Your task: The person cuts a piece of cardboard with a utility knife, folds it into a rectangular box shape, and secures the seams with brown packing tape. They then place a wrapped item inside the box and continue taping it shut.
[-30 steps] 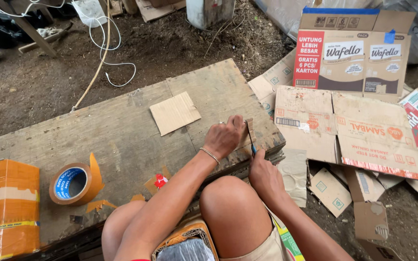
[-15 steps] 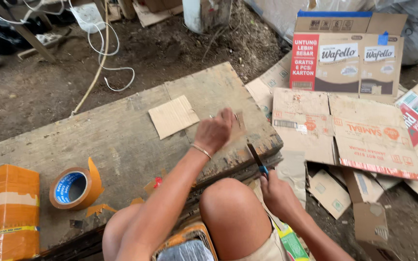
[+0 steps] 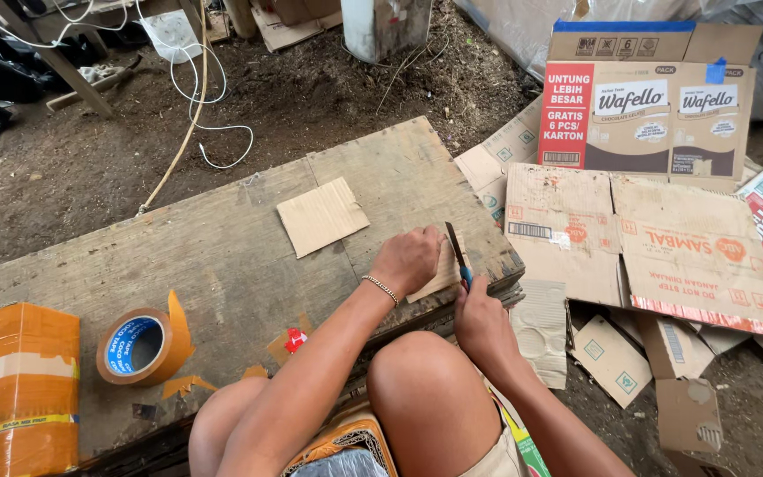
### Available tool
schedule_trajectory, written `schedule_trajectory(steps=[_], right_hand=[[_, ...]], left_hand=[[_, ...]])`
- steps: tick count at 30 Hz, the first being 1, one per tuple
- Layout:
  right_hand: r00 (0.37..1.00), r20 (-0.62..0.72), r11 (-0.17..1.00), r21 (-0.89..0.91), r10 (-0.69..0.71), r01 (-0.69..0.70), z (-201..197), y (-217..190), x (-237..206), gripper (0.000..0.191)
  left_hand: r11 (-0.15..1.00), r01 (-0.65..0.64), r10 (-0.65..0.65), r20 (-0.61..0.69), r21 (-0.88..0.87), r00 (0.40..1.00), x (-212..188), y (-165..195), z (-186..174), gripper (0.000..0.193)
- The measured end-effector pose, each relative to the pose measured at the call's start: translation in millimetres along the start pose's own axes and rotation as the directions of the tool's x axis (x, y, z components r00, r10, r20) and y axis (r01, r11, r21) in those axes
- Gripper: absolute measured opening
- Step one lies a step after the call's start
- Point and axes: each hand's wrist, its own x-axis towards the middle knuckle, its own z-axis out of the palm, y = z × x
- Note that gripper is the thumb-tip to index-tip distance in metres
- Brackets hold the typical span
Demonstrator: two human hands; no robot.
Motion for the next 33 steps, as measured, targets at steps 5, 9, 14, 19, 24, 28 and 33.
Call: schedule_trajectory(steps=[5, 9, 14, 19, 24, 28, 33], right_hand=[[0.998, 0.069, 0.996, -0.09, 0.006, 0.0, 0, 7, -4, 0.031], [0.996, 0.087, 0.99, -0.135, -0.017, 0.029, -5, 6, -3, 0.031], [0.998, 0.069, 0.993, -0.118, -0.009, 0.017, -10, -2, 14, 0.032], [0.999, 0.036, 0.994, -0.105, -0.029, 0.032, -3, -1, 11, 0.032], [0.996, 0.085, 0.986, -0.163, -0.029, 0.042, 1, 8, -10, 0.03], [0.992, 0.12, 0.981, -0.185, -0.031, 0.053, -2, 14, -16, 0.03], [0.983, 0.168, 0.964, -0.243, -0.069, 0.109, -5, 28, -27, 0.029]], left_hand=[[0.999, 0.025, -0.025, 0.0, 0.031, 1.0, 1, -2, 2, 0.032], [0.997, -0.061, 0.066, -0.093, 0.053, 0.994, 1, 0, 2, 0.032], [0.941, -0.21, 0.269, -0.208, 0.264, 0.941, -3, 11, -3, 0.036], [0.906, -0.215, 0.303, -0.208, 0.364, 0.93, -5, 13, -3, 0.045], [0.906, -0.192, 0.317, -0.301, 0.377, 0.899, -7, 8, -2, 0.041], [0.908, -0.198, 0.304, -0.256, 0.368, 0.918, -7, 6, -2, 0.041], [0.901, -0.226, 0.316, -0.201, 0.371, 0.927, -11, 8, 2, 0.044]])
